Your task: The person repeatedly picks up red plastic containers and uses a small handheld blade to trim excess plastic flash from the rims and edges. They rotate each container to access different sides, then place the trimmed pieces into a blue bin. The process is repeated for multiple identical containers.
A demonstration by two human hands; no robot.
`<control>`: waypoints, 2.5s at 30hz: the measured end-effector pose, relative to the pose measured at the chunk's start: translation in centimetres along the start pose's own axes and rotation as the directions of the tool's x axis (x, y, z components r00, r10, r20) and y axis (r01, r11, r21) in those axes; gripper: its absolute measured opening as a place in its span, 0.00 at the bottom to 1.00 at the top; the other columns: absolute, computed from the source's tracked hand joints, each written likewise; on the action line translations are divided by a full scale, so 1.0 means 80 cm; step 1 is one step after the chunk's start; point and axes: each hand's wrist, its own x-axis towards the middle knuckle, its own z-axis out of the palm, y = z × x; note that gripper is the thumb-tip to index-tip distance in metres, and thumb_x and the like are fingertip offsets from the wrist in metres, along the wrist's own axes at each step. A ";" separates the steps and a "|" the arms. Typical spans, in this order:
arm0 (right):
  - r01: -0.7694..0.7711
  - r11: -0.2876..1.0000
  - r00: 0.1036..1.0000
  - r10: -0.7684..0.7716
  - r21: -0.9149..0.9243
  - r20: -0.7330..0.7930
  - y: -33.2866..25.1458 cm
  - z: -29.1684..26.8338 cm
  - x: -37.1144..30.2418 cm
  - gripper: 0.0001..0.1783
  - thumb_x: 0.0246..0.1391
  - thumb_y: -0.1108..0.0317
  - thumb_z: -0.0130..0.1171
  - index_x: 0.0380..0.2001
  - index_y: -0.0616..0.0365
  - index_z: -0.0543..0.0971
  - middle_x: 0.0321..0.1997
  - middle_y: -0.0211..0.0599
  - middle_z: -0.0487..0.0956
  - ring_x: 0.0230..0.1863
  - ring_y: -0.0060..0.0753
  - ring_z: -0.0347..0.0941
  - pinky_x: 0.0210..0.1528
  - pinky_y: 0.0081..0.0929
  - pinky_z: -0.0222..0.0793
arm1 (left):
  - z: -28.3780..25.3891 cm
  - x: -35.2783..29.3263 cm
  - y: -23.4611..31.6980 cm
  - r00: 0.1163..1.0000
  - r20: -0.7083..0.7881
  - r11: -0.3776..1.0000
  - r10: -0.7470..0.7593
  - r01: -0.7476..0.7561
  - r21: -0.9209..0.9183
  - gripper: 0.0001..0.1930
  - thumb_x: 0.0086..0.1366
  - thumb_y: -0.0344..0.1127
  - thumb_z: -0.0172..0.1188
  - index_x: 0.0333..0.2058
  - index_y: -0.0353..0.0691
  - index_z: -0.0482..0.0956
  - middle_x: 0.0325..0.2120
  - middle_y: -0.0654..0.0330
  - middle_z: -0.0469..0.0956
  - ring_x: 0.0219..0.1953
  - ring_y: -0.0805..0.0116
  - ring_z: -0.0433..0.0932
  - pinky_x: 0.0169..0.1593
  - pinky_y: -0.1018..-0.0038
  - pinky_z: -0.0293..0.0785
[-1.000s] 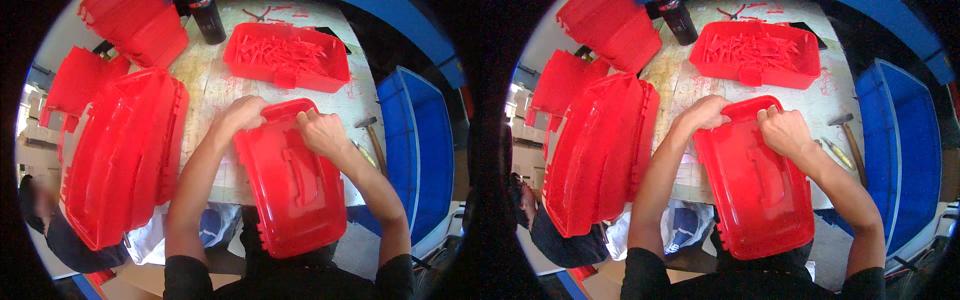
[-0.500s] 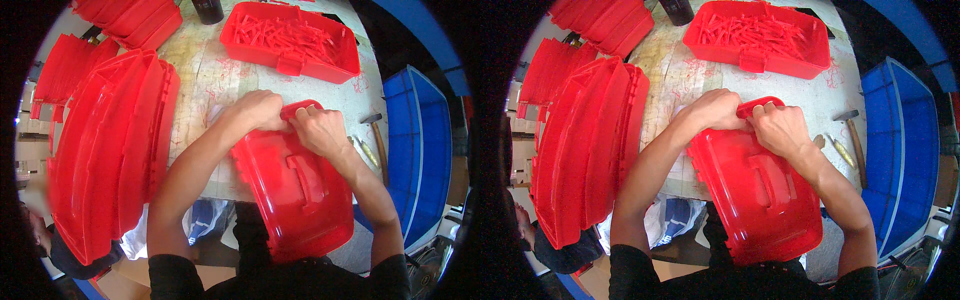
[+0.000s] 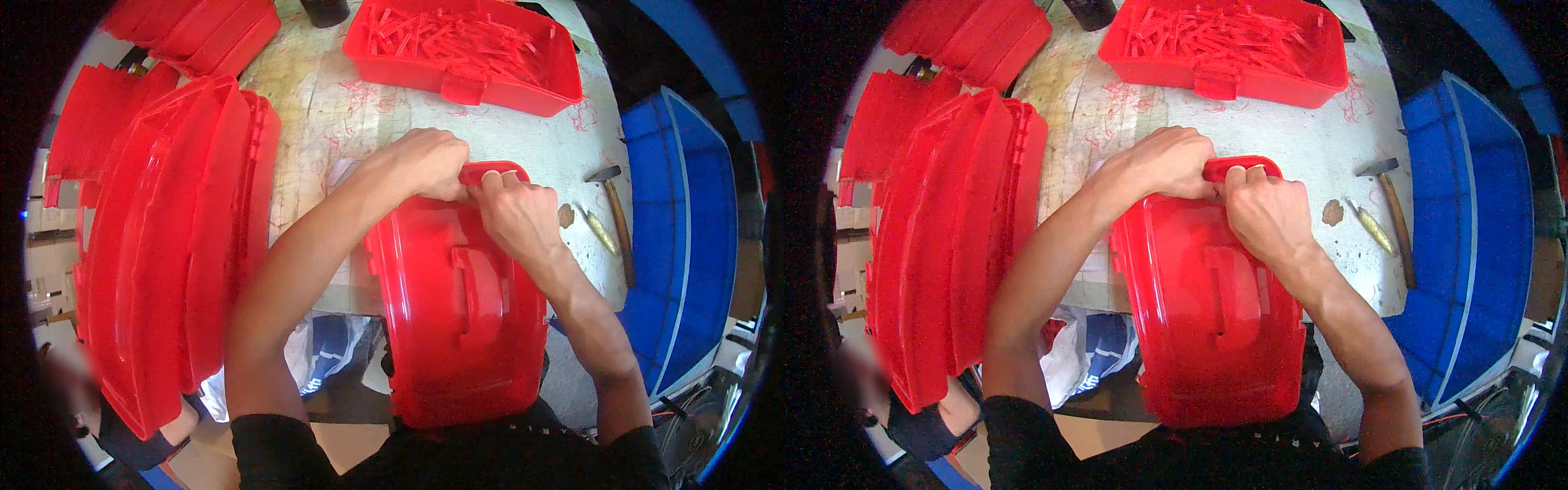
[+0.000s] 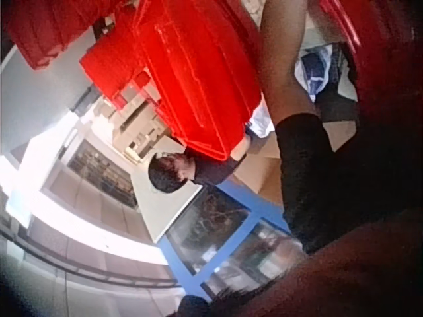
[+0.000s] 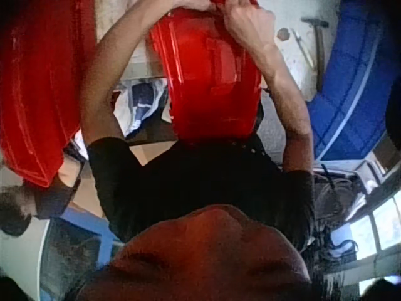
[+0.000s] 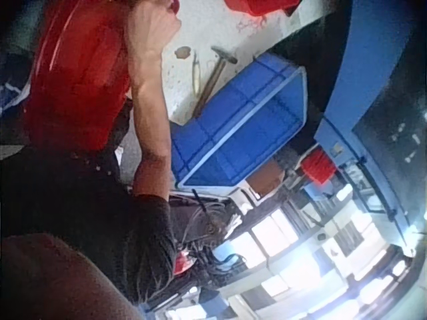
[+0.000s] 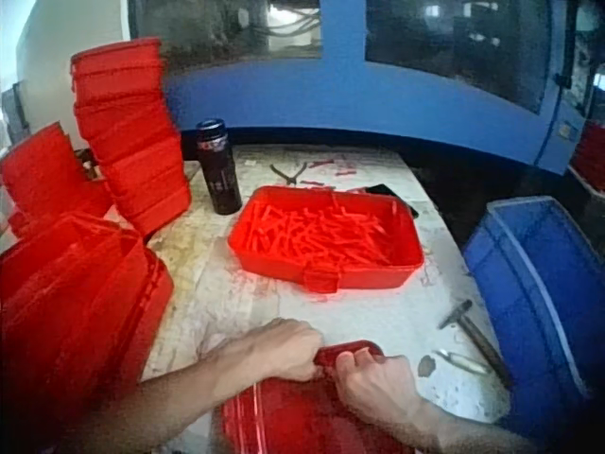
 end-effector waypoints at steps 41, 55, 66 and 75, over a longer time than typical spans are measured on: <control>0.480 0.795 0.873 -0.391 -0.370 0.293 0.006 -0.035 0.049 0.06 0.49 0.65 0.62 0.20 0.45 0.84 0.25 0.29 0.84 0.29 0.30 0.83 0.26 0.30 0.73 | 0.013 0.010 0.006 0.985 -0.151 0.996 -0.083 0.089 0.031 0.14 0.50 0.39 0.63 0.26 0.31 0.83 0.29 0.38 0.81 0.37 0.39 0.81 0.43 0.51 0.77; 0.236 0.896 0.970 -0.195 -0.376 0.145 -0.007 -0.017 0.044 0.08 0.48 0.66 0.60 0.18 0.47 0.83 0.24 0.31 0.84 0.27 0.32 0.83 0.27 0.32 0.76 | 0.003 0.012 -0.001 0.988 -0.111 0.993 -0.108 0.111 0.025 0.13 0.49 0.37 0.64 0.28 0.30 0.82 0.32 0.37 0.81 0.40 0.41 0.81 0.45 0.52 0.77; 0.304 0.898 0.945 -0.244 -0.319 0.216 0.002 -0.018 0.067 0.06 0.48 0.67 0.59 0.21 0.51 0.83 0.26 0.36 0.85 0.26 0.37 0.83 0.27 0.35 0.77 | 0.012 0.017 -0.014 0.974 -0.152 0.984 -0.166 0.155 -0.086 0.14 0.48 0.37 0.65 0.29 0.31 0.82 0.33 0.39 0.81 0.40 0.43 0.82 0.44 0.54 0.77; 0.480 0.826 0.876 -0.435 -0.295 0.206 0.014 -0.019 0.068 0.06 0.47 0.67 0.59 0.20 0.50 0.83 0.25 0.35 0.84 0.28 0.36 0.83 0.26 0.35 0.76 | 0.008 0.003 0.001 0.962 -0.176 0.978 -0.210 0.207 -0.036 0.14 0.48 0.38 0.63 0.28 0.32 0.83 0.31 0.39 0.81 0.39 0.42 0.82 0.43 0.53 0.77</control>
